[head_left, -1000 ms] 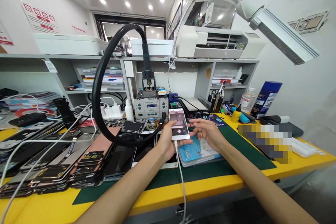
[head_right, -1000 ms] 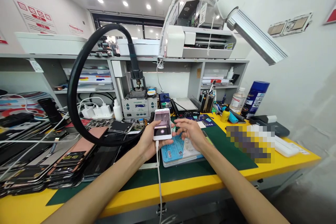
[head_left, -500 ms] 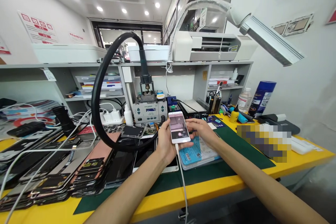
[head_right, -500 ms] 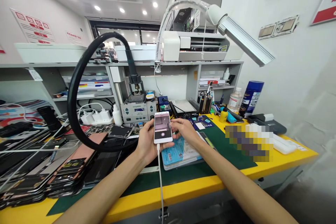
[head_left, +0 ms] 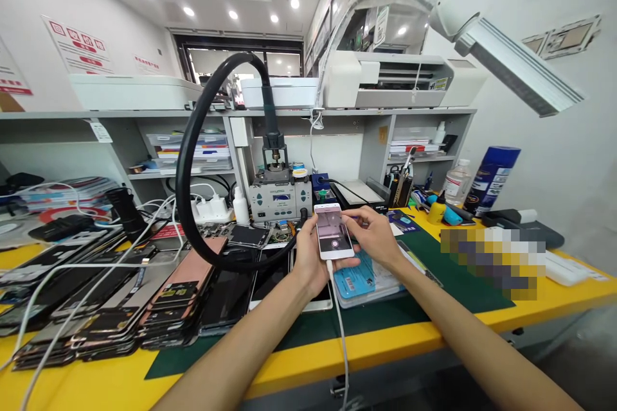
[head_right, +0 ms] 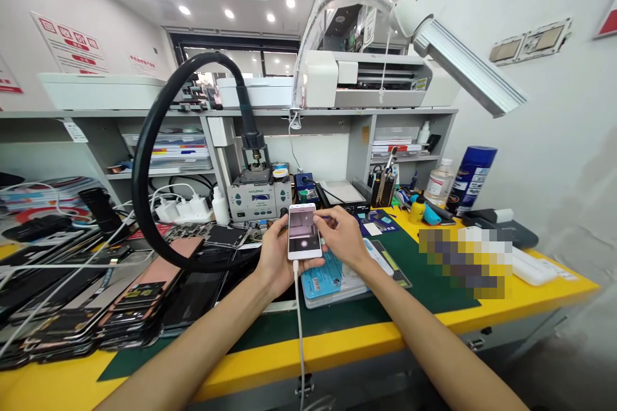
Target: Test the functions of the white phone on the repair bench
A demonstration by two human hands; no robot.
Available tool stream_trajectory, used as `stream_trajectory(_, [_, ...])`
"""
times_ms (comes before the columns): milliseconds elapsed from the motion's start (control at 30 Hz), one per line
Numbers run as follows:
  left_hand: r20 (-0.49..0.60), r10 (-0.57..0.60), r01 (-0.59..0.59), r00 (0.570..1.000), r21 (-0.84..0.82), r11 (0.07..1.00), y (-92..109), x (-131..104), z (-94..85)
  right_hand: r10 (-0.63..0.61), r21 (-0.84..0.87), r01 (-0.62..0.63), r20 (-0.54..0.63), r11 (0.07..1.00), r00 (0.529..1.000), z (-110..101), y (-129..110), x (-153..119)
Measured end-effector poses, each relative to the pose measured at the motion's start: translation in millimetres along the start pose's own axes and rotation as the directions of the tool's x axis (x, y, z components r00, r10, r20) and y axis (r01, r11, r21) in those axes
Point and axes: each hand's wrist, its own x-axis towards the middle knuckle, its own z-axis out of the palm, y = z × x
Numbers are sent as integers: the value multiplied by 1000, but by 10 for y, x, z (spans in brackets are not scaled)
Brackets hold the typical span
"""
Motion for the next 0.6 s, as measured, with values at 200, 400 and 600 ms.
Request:
stream_trajectory(200, [-17,0,1,1000,24,1000,-13,4,1,26,3,-27,81,1000,996,12,44,65])
stream_trajectory(400, [10,17,-17,1000,21,1000,-27,16,-38,65,-24,-62,135,998,989,-8,7,77])
stream_trajectory(600, [2,7,-7,1000,23,1000,-17,13,-25,69,-42,-63,156,997,985,-22,-7,51])
